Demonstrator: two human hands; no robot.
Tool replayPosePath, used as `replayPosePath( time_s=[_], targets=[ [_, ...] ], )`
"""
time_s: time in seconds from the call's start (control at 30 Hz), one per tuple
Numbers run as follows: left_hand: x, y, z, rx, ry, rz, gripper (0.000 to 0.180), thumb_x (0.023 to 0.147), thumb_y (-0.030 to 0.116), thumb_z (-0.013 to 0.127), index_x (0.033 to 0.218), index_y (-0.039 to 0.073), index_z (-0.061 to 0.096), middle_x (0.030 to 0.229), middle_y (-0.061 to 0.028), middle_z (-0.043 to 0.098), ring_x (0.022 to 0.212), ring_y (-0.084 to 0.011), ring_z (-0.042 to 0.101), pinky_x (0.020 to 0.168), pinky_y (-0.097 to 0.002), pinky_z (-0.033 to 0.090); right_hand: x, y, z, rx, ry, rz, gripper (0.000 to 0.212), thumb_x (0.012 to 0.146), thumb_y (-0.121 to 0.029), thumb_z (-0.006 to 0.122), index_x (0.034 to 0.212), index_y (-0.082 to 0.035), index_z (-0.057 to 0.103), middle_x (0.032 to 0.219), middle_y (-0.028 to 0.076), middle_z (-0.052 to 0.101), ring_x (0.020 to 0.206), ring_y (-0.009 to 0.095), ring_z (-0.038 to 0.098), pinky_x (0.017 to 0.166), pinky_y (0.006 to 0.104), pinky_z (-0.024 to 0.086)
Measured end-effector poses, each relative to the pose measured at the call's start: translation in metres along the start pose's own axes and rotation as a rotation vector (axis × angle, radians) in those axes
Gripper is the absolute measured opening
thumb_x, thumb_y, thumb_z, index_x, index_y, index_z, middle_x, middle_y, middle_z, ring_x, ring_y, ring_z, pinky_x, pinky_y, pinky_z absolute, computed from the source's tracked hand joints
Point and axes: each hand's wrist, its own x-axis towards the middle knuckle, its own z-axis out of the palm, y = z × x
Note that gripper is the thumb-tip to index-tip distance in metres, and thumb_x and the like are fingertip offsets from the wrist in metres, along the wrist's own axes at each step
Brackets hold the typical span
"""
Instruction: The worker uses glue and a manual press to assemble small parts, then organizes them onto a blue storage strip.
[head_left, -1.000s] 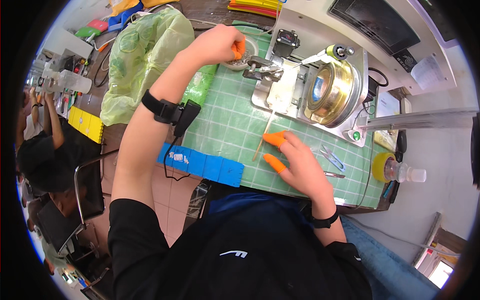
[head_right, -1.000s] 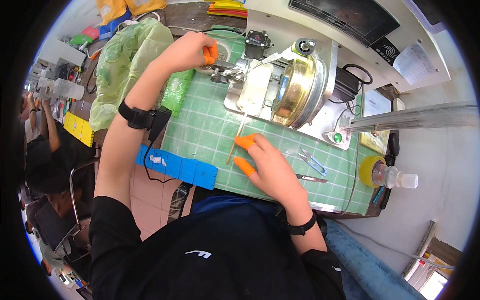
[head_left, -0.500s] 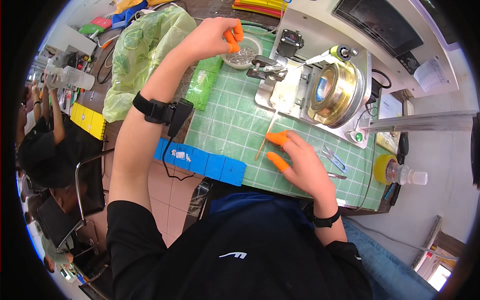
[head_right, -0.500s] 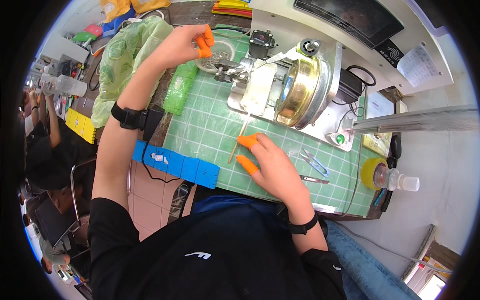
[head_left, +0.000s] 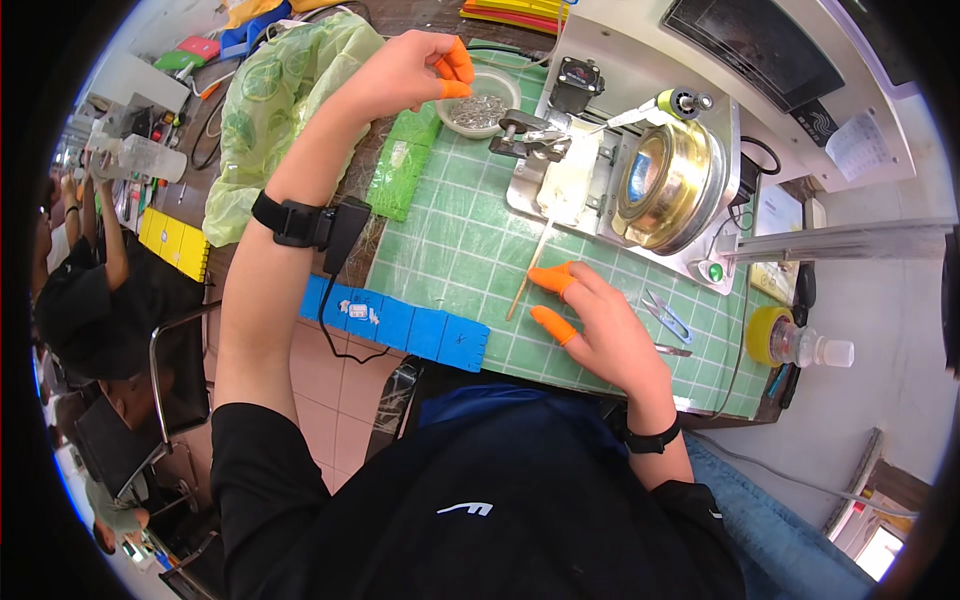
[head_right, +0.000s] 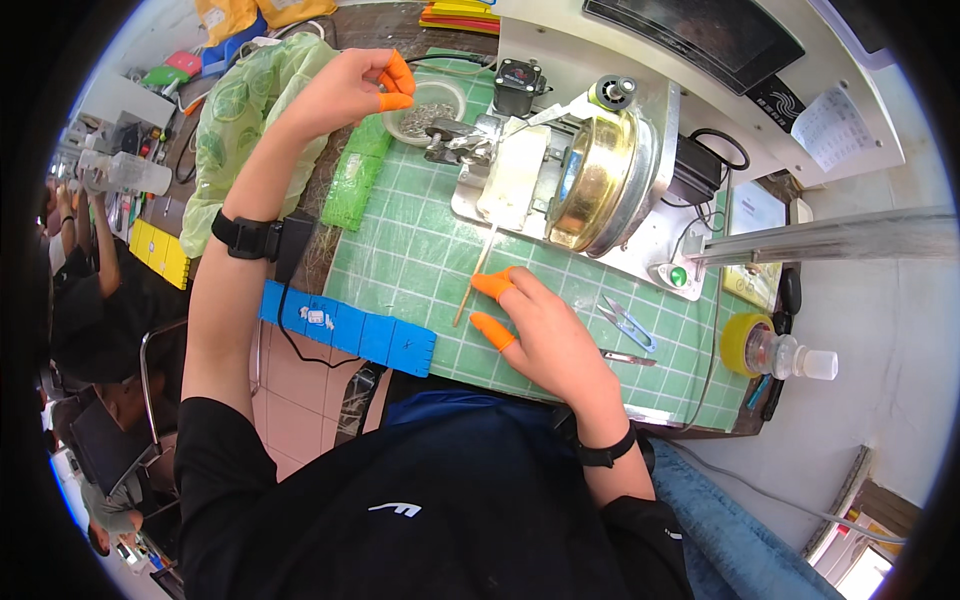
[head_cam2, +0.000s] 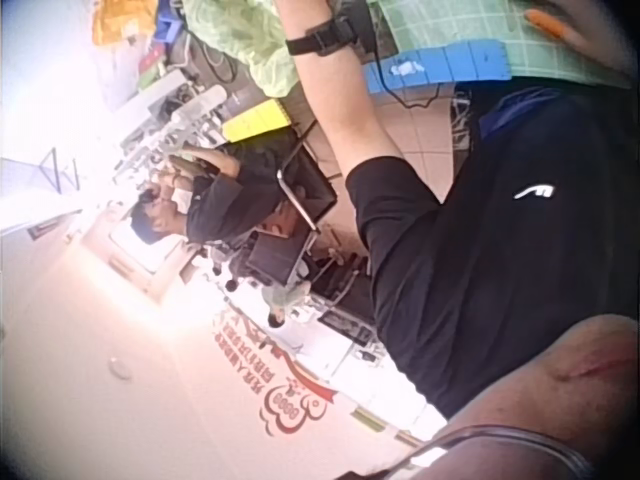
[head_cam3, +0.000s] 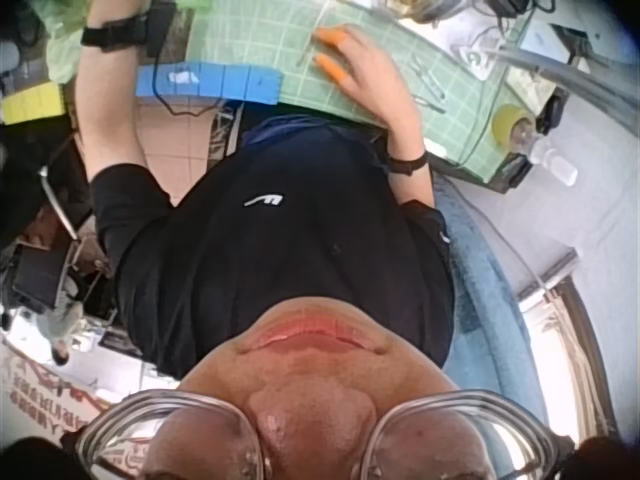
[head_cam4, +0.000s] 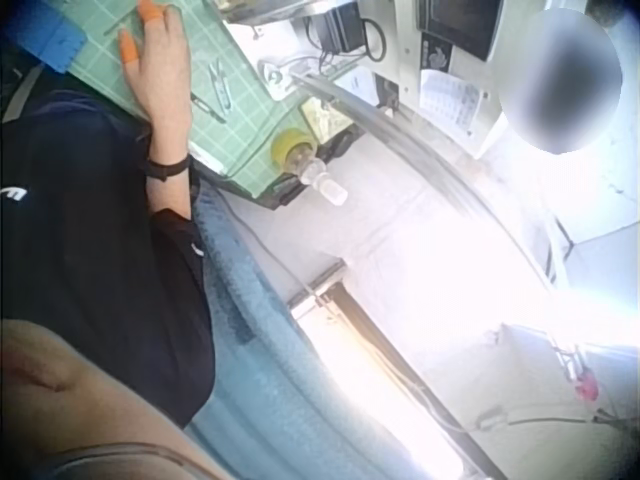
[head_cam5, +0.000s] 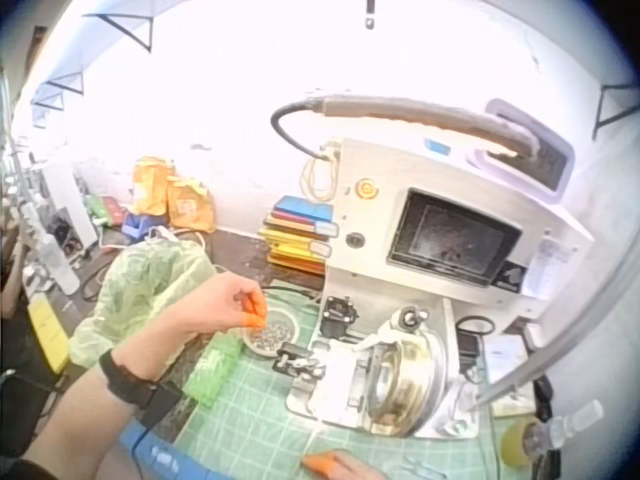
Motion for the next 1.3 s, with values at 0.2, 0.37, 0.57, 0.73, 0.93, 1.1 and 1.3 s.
replayPosePath(
  time_s=[0.2, 0.37, 0.57, 0.73, 0.93, 1.1, 1.3],
  targets=[
    [-0.042, 0.034, 0.0, -0.158, 0.084, 0.034, 0.018, 0.086, 0.011, 0.077, 0.095, 0.004, 0.063, 0.084, 0.0033, 0.064, 0.053, 0.001, 0.04, 0.046, -0.0202, 0.032, 0.001, -0.003, -0.005, -0.03, 0.005, -0.027, 0.035, 0.087, -0.01, 0.074, 0.121, -0.005, 0.066, 0.104, 0.015, 0.065, 0.09, 0.034, 0.065, 0.077, 0.0381, 0.053],
    [-0.13, 0.086, 0.045, -0.112, 0.088, 0.124, 0.02, 0.08, 0.009, 0.084, 0.086, 0.004, 0.066, 0.071, 0.0037, 0.063, 0.048, 0.0022, 0.04, 0.044, -0.0185, 0.026, 0.008, -0.027, -0.015, 0.144, 0.158, -0.127, 0.035, 0.085, -0.008, 0.076, 0.118, -0.005, 0.067, 0.096, 0.012, 0.064, 0.08, 0.03, 0.067, 0.069, 0.0358, 0.055],
    [-0.188, 0.1, 0.077, -0.375, 0.157, -0.075, 0.019, 0.077, 0.003, 0.085, 0.084, 0.001, 0.068, 0.076, -0.0004, 0.07, 0.053, 0.0017, 0.052, 0.049, -0.0151, 0.036, 0.024, -0.046, -0.012, 0.13, 0.147, -0.257, 0.031, 0.076, -0.004, 0.083, 0.106, -0.009, 0.076, 0.09, 0.007, 0.068, 0.077, 0.02, 0.067, 0.07, 0.029, 0.054],
    [-0.216, 0.099, 0.098, -0.503, 0.29, -0.101, 0.016, 0.078, 0.0, 0.08, 0.089, 0.006, 0.07, 0.066, 0.0017, 0.064, 0.047, -0.0015, 0.042, 0.046, -0.021, 0.03, 0.02, -0.045, 0.0, 0.181, 0.075, -0.288, 0.031, 0.074, -0.002, 0.084, 0.103, -0.01, 0.077, 0.089, 0.006, 0.068, 0.077, 0.021, 0.068, 0.066, 0.0289, 0.055],
    [-0.215, 0.103, 0.102, -0.312, 0.429, 0.004, 0.016, 0.079, -0.004, 0.077, 0.091, 0.005, 0.073, 0.077, -0.0005, 0.072, 0.046, -0.0036, 0.047, 0.046, -0.0196, 0.034, 0.021, -0.057, 0.0, 0.141, 0.168, -0.313, 0.028, 0.074, 0.0, 0.08, 0.1, -0.008, 0.074, 0.092, 0.008, 0.066, 0.076, 0.026, 0.067, 0.063, 0.0329, 0.055],
    [-0.212, 0.113, 0.107, -0.298, 0.491, 0.064, 0.012, 0.08, -0.003, 0.078, 0.089, 0.005, 0.074, 0.079, -0.0005, 0.073, 0.046, -0.0035, 0.047, 0.045, -0.0201, 0.035, 0.021, -0.051, -0.004, 0.12, 0.223, -0.316, 0.031, 0.072, 0.001, 0.081, 0.101, -0.008, 0.075, 0.093, 0.009, 0.068, 0.079, 0.025, 0.069, 0.066, 0.0319, 0.056],
    [-0.215, 0.132, 0.098, -0.914, 0.342, -0.287, 0.029, 0.087, -0.002, 0.075, 0.113, -0.002, 0.063, 0.094, -0.0079, 0.074, 0.057, -0.0068, 0.064, 0.048, -0.0203, 0.049, 0.02, -0.054, -0.005, 0.153, 0.258, -0.289, 0.03, 0.071, 0.002, 0.082, 0.1, -0.007, 0.076, 0.094, 0.009, 0.069, 0.08, 0.023, 0.069, 0.068, 0.031, 0.057]
  ],
)
